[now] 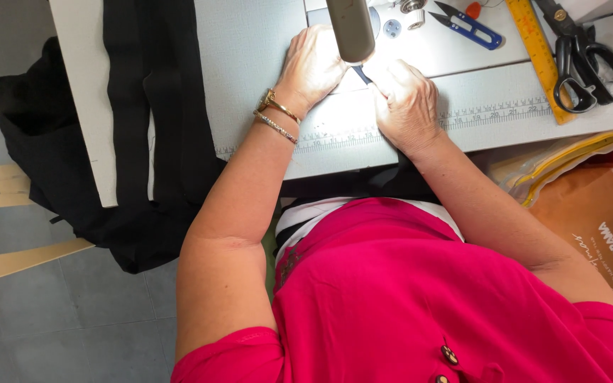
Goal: Feeding and guiding black fabric strips through an industrial sewing machine to create finished edges or straps.
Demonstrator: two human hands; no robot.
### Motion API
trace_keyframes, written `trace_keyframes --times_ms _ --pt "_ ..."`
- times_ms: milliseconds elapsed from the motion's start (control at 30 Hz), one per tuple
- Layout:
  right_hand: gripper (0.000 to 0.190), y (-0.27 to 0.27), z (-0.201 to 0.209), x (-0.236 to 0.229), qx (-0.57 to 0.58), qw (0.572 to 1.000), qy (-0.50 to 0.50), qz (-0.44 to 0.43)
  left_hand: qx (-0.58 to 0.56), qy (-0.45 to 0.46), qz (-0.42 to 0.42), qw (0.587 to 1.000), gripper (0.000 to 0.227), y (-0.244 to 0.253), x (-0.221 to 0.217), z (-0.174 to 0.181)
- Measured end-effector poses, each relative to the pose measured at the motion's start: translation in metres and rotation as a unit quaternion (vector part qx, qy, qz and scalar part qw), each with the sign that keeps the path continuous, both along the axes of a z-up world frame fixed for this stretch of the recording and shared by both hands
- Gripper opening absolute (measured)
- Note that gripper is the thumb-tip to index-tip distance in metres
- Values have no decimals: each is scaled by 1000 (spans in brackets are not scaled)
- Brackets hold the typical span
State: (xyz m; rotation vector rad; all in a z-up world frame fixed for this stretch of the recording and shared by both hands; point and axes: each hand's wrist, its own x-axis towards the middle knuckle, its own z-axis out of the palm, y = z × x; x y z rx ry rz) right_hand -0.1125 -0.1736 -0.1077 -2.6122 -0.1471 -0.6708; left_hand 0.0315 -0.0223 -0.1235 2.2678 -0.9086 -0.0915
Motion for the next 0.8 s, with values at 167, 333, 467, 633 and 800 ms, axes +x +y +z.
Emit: trace_keyframes --times_ms 167,333,467,633,800 --pt "10 -4 -7 1 -100 995 -22 11 -25 5 14 1000 39 6 2 -32" --pt "12 -4 -6 0 -89 996 -16 17 -57 -48 -50 996 35 13 -2 -20" --pt "19 1 4 1 -91 996 -5 22 -118 -74 -106 985 23 15 -3 -4" --pt "11 -1 -7 -3 -91 995 35 15 -88 -39 -118 988 4 19 -5 15" --pt "11 6 -16 0 -183 977 110 -21 -83 -80 -110 987 11 25 -10 20"
